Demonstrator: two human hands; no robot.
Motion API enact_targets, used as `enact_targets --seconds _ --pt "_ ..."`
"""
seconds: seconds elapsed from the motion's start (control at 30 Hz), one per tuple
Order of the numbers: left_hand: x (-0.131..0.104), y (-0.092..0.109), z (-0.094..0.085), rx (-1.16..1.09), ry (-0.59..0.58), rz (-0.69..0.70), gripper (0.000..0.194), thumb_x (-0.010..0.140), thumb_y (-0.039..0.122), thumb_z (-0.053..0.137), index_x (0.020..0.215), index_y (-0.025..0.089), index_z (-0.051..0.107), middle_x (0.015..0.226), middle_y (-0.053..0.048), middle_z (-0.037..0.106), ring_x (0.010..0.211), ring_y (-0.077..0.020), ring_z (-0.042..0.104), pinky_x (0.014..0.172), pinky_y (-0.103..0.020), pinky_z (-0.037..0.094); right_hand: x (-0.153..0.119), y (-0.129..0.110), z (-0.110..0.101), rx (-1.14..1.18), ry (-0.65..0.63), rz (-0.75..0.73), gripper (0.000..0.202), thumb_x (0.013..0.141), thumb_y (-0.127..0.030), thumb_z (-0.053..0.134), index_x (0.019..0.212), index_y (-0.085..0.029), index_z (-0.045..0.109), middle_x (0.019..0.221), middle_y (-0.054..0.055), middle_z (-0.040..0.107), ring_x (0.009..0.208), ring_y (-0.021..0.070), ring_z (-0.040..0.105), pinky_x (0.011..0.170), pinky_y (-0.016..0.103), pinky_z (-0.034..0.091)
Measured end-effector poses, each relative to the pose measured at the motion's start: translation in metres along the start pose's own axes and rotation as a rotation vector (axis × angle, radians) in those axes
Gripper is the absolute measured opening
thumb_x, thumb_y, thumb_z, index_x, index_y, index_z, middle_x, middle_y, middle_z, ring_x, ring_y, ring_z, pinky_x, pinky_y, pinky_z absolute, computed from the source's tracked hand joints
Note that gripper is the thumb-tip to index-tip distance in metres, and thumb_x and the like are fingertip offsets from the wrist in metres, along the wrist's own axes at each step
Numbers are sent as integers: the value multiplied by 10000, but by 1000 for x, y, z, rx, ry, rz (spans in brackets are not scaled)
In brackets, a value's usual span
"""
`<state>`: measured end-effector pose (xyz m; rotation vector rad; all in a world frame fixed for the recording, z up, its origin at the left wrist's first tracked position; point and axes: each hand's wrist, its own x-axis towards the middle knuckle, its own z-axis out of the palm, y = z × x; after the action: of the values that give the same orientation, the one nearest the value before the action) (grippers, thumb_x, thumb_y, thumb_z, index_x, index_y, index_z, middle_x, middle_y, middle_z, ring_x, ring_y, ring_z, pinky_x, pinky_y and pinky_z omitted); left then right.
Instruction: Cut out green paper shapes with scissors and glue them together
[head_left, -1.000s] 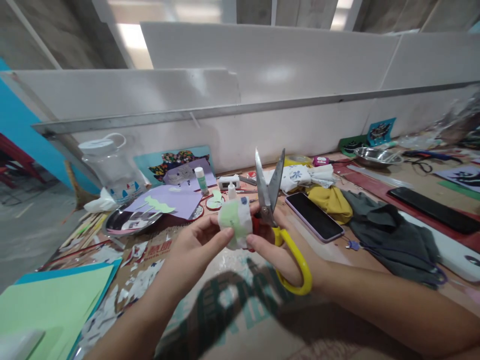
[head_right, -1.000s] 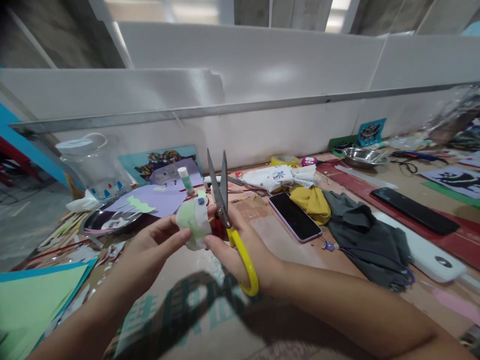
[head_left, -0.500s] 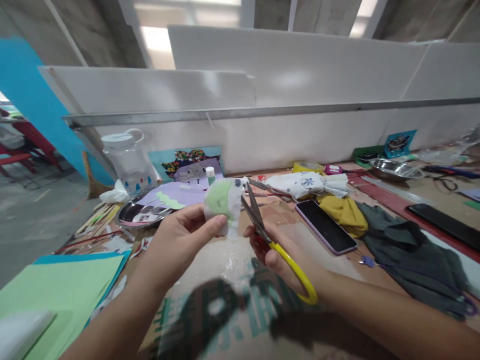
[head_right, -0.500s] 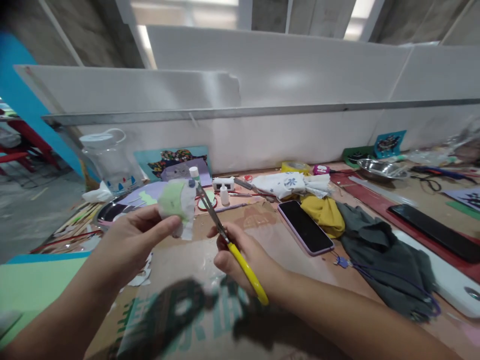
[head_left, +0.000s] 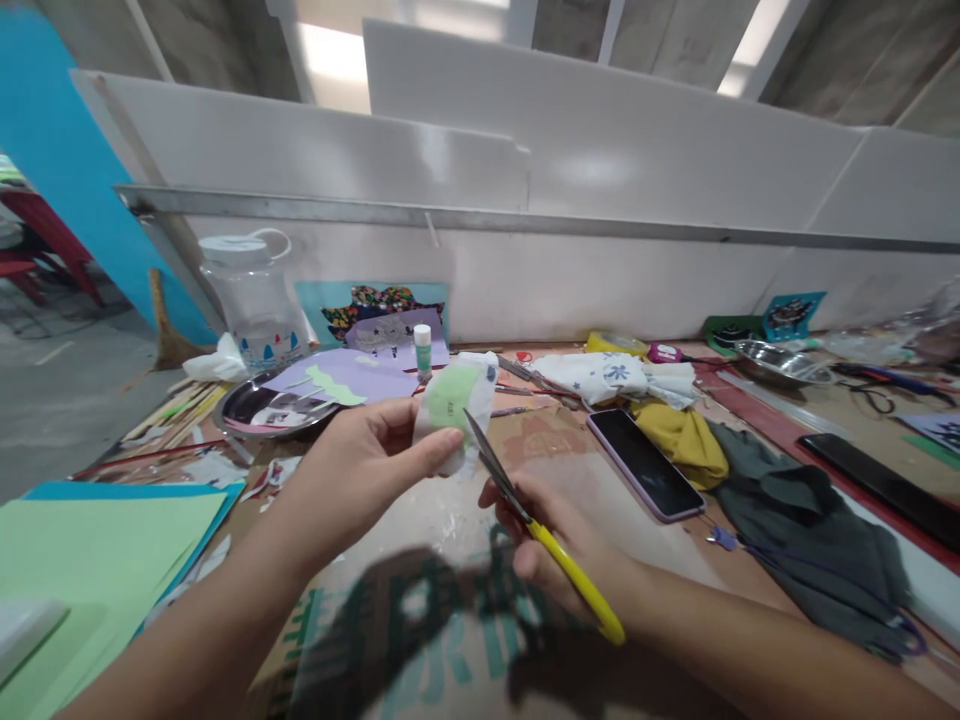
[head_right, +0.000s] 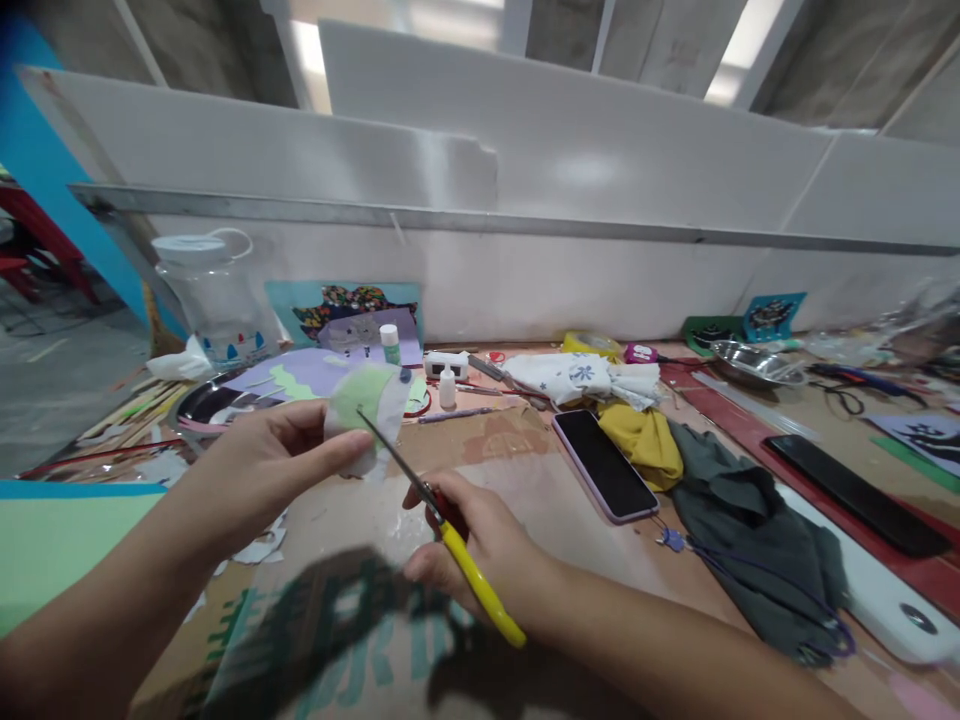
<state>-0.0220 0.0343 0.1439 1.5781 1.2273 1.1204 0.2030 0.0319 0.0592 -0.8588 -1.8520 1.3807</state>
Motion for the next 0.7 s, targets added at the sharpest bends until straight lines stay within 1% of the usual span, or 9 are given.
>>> enact_targets --seconds 0.1,0.3,0.47,0.6,0.7 --pt "1 -2 1 -28 -14 -8 213 809 410 753 760 204 740 713 12 726 651 -152 647 609 -229 513 0 -1 -1 33 -11 -2 768 719 -884 606 1088 -211 594 817 -11 456 678 139 352 597 275 317" --pt "0 -4 0 -54 -37 -17 225 836 418 745 808 194 749 735 21 728 673 -148 637 617 -223 493 2 -5 0 101 -2 50 774 657 -882 666 1036 -209 609 789 -17 447 677 142 350 582 273 296" --pt "0 -6 0 -42 -33 -3 197 837 423 749 810 228 753 779 18 748 672 -139 625 596 -218 472 4 -1 0 115 22 52 787 623 -888 683 1018 -209 632 769 -22 448 659 137 342 572 272 279" --pt "1 -5 1 -55 -7 -1 167 817 398 761 785 234 757 748 19 740 660 -144 632 603 -227 490 4 1 0 135 27 78 798 586 -891 704 997 -210 636 745 -21 454 640 139 349 557 275 281" --pt "0 -3 1 -102 -22 -28 147 807 378 768 807 231 763 761 21 747 675 -146 653 620 -229 515 3 2 0 152 24 81 779 590 -873 721 1000 -215 642 739 -25 453 627 133 339 547 273 275"
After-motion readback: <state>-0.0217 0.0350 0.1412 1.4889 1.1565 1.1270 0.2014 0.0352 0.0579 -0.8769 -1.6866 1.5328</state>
